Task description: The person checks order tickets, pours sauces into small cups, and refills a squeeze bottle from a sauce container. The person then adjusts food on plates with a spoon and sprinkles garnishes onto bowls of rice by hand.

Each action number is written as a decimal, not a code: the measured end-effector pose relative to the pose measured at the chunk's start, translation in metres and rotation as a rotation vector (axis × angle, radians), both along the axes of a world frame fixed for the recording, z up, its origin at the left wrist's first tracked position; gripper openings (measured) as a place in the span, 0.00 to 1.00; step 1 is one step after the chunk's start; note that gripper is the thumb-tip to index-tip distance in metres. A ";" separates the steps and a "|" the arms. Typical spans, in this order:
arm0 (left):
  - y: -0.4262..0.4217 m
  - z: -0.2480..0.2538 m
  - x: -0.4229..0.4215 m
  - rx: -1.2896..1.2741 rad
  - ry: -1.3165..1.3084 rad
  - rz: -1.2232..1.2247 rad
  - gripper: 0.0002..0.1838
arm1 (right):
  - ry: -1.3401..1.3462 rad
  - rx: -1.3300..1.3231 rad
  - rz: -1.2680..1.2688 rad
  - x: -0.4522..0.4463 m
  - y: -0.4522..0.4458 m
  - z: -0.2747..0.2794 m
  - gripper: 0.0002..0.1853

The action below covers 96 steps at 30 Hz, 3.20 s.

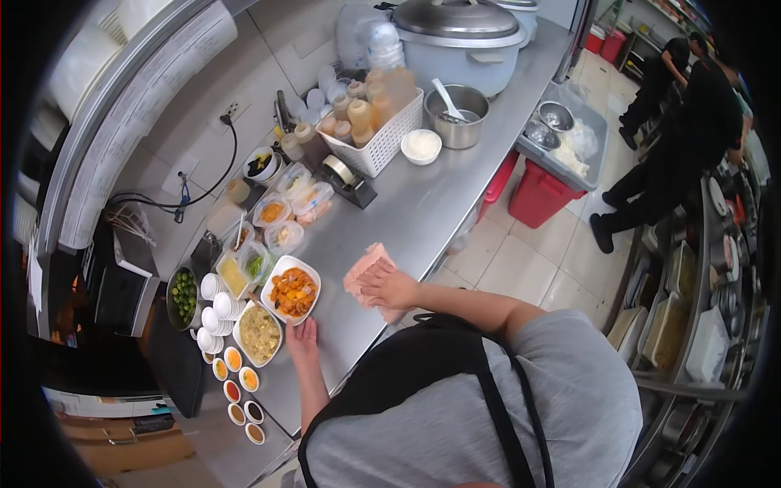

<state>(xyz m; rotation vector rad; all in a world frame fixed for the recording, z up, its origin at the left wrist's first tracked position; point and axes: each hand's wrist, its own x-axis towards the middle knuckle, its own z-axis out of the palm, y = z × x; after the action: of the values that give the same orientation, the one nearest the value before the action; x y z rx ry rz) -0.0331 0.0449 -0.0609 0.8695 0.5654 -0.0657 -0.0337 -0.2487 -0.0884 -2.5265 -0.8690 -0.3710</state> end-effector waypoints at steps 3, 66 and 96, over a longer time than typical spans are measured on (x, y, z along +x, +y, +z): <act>-0.004 -0.008 -0.011 0.090 -0.002 0.038 0.24 | 0.027 0.076 -0.043 0.027 -0.057 -0.019 0.26; -0.335 0.067 0.064 1.853 -0.127 -0.678 0.58 | 0.001 -0.095 -0.501 0.217 -0.226 -0.012 0.32; -0.383 0.070 0.137 1.723 -0.461 -0.516 0.49 | -0.070 0.215 -0.304 0.241 -0.247 0.177 0.22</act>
<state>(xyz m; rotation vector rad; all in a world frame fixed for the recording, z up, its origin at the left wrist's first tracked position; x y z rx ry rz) 0.1044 -0.3380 0.0088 2.6031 -0.2161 0.1929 0.2069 -0.4955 0.0882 -2.4545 -0.4386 -0.6165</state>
